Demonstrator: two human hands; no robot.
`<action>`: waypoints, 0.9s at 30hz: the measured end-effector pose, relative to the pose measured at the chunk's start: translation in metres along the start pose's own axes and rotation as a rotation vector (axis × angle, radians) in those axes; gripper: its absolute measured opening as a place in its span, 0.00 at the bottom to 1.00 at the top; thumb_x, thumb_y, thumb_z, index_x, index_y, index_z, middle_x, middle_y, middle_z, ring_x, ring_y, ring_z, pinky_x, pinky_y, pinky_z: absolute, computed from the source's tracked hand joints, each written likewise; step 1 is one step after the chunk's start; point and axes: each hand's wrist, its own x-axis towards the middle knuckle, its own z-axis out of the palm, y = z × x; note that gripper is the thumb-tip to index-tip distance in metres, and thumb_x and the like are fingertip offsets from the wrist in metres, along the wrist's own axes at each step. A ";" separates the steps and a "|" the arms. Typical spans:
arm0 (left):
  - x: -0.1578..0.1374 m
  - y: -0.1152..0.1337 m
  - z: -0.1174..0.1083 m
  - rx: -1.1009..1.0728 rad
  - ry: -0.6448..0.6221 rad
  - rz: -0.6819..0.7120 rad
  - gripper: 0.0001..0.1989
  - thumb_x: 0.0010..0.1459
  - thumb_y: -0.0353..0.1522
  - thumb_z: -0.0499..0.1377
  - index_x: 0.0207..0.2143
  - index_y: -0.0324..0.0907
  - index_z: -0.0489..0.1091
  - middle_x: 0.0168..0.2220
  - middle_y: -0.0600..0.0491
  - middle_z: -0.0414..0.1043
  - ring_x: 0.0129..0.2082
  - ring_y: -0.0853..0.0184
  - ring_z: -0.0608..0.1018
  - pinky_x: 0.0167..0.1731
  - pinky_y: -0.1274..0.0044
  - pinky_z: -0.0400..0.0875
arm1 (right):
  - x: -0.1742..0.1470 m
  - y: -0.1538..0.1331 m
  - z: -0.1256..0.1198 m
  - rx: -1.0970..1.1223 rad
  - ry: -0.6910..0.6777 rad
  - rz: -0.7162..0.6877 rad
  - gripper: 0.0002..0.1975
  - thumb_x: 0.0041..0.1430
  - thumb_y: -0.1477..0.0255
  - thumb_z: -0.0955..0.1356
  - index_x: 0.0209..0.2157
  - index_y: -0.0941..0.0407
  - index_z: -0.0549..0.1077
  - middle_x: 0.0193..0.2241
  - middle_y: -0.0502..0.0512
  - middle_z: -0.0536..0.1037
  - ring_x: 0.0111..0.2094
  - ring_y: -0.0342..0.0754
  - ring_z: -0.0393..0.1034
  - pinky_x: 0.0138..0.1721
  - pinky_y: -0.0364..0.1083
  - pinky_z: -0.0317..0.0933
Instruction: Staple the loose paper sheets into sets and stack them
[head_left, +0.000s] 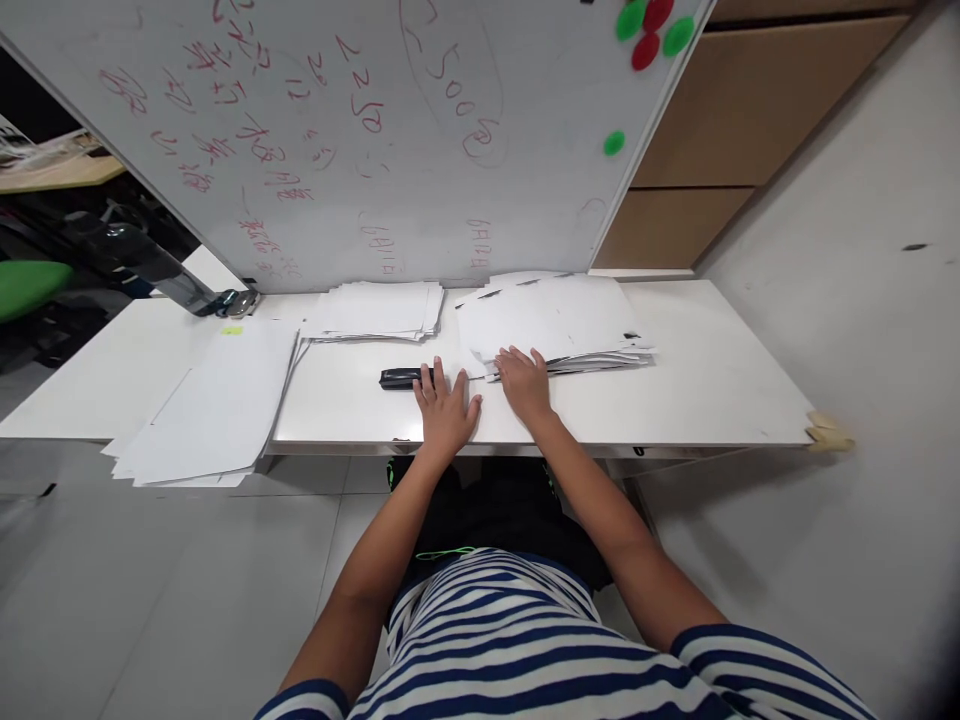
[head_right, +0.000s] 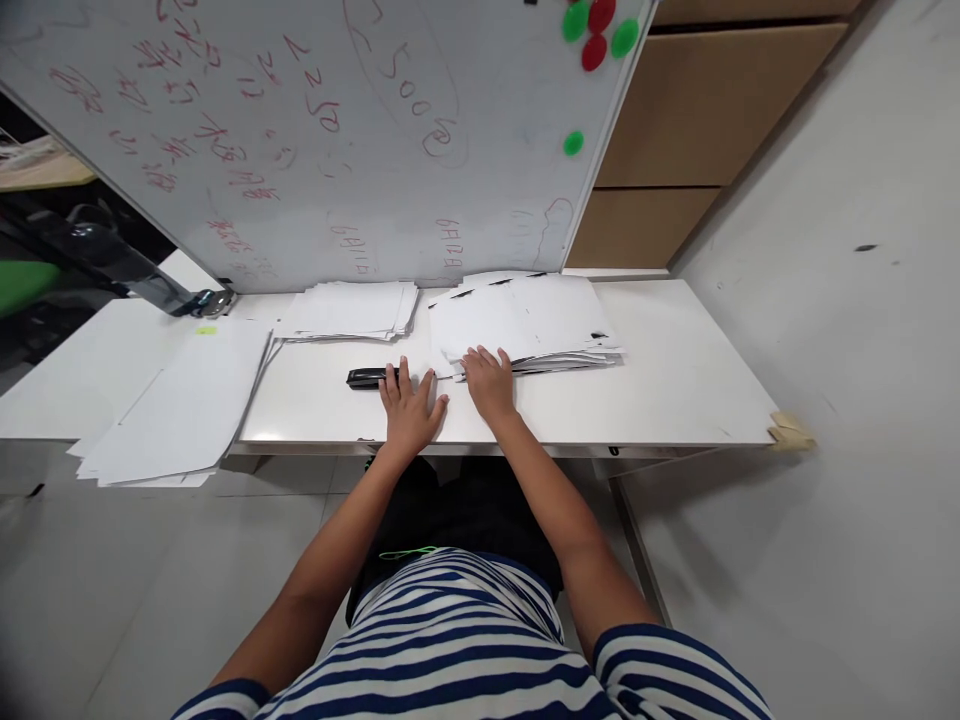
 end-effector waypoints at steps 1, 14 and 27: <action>0.000 0.000 0.000 0.000 0.001 0.000 0.28 0.63 0.43 0.56 0.63 0.43 0.66 0.73 0.39 0.40 0.73 0.42 0.39 0.66 0.46 0.41 | 0.000 0.001 0.000 -0.006 -0.003 -0.005 0.17 0.70 0.74 0.58 0.50 0.57 0.76 0.54 0.61 0.78 0.61 0.56 0.68 0.67 0.63 0.46; -0.004 0.005 -0.005 0.010 0.065 0.005 0.27 0.63 0.40 0.57 0.62 0.41 0.67 0.73 0.38 0.41 0.73 0.43 0.39 0.67 0.46 0.35 | 0.002 0.008 0.007 0.160 0.129 0.076 0.22 0.71 0.69 0.54 0.55 0.57 0.73 0.50 0.63 0.81 0.53 0.54 0.75 0.66 0.62 0.51; 0.064 -0.004 0.027 0.016 -0.057 0.283 0.21 0.67 0.27 0.48 0.58 0.43 0.71 0.59 0.45 0.72 0.60 0.56 0.73 0.64 0.59 0.57 | 0.004 0.011 0.006 0.215 0.227 0.070 0.26 0.72 0.65 0.51 0.60 0.59 0.67 0.47 0.66 0.80 0.51 0.57 0.74 0.58 0.62 0.64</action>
